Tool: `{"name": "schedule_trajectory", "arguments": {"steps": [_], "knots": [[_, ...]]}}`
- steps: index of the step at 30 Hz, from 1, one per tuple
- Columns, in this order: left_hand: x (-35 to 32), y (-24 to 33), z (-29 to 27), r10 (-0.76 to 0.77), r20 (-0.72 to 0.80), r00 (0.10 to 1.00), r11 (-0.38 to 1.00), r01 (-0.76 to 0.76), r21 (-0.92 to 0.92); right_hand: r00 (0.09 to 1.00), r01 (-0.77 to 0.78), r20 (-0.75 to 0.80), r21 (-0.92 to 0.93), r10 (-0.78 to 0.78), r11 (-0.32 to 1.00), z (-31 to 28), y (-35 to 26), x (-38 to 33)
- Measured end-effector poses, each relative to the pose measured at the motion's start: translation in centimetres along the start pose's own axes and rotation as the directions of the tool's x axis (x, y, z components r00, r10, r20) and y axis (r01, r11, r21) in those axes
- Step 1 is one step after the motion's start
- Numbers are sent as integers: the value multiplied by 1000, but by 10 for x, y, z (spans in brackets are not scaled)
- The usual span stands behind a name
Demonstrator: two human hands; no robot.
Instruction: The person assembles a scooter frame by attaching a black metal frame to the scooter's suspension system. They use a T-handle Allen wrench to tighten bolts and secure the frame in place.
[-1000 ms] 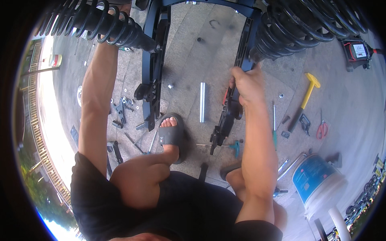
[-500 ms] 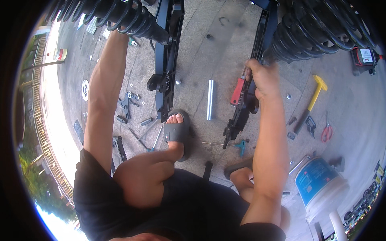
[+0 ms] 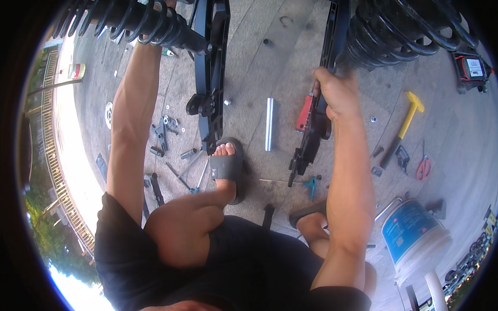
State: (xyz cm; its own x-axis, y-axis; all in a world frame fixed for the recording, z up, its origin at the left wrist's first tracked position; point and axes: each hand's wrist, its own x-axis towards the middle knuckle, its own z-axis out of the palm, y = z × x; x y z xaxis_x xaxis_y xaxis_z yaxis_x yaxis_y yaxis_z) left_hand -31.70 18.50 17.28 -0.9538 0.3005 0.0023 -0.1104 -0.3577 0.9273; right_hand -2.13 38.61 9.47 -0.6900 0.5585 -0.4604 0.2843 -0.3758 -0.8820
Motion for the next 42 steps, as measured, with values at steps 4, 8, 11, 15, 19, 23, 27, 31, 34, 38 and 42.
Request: {"name": "schedule_trajectory", "arguments": {"steps": [4,8,11,15,19,23,27,31,34,38,42], "knots": [[1,-1,0,0,-1,1000,1000,0,-4,999,-33,1,-40,33,999,0,2,0],[1,-1,1,2,-4,1000,1000,-2,0,999,-29,38,-25,30,999,0,2,-2],[0,-3,1,-6,-10,1000,1000,6,-2,1000,-8,12,-17,8,1000,1,2,-4],[1,-5,1,3,-19,1000,1000,-3,-5,999,-37,17,-19,37,999,1,1,-5],[4,-5,3,4,-20,1000,1000,-4,2,1000,-4,5,-34,4,999,3,0,-8],[7,-4,4,9,-21,1000,1000,-9,3,1000,-16,-27,-66,14,998,4,0,-11],[9,-6,6,10,-18,1000,1000,-10,-1,1000,-8,-12,-71,7,997,5,0,-10],[12,-7,7,9,-19,1000,1000,-9,-6,1000,-14,-17,-70,13,997,5,0,-7],[11,-7,8,10,-22,1000,1000,-11,-7,1000,-21,-14,-60,20,998,4,0,-6],[10,-7,7,2,-33,999,1000,-3,-13,997,-77,3,-50,77,996,4,-2,-5],[11,-7,7,7,-34,999,1000,-8,-26,987,-159,18,-22,160,987,3,-6,1]]}}
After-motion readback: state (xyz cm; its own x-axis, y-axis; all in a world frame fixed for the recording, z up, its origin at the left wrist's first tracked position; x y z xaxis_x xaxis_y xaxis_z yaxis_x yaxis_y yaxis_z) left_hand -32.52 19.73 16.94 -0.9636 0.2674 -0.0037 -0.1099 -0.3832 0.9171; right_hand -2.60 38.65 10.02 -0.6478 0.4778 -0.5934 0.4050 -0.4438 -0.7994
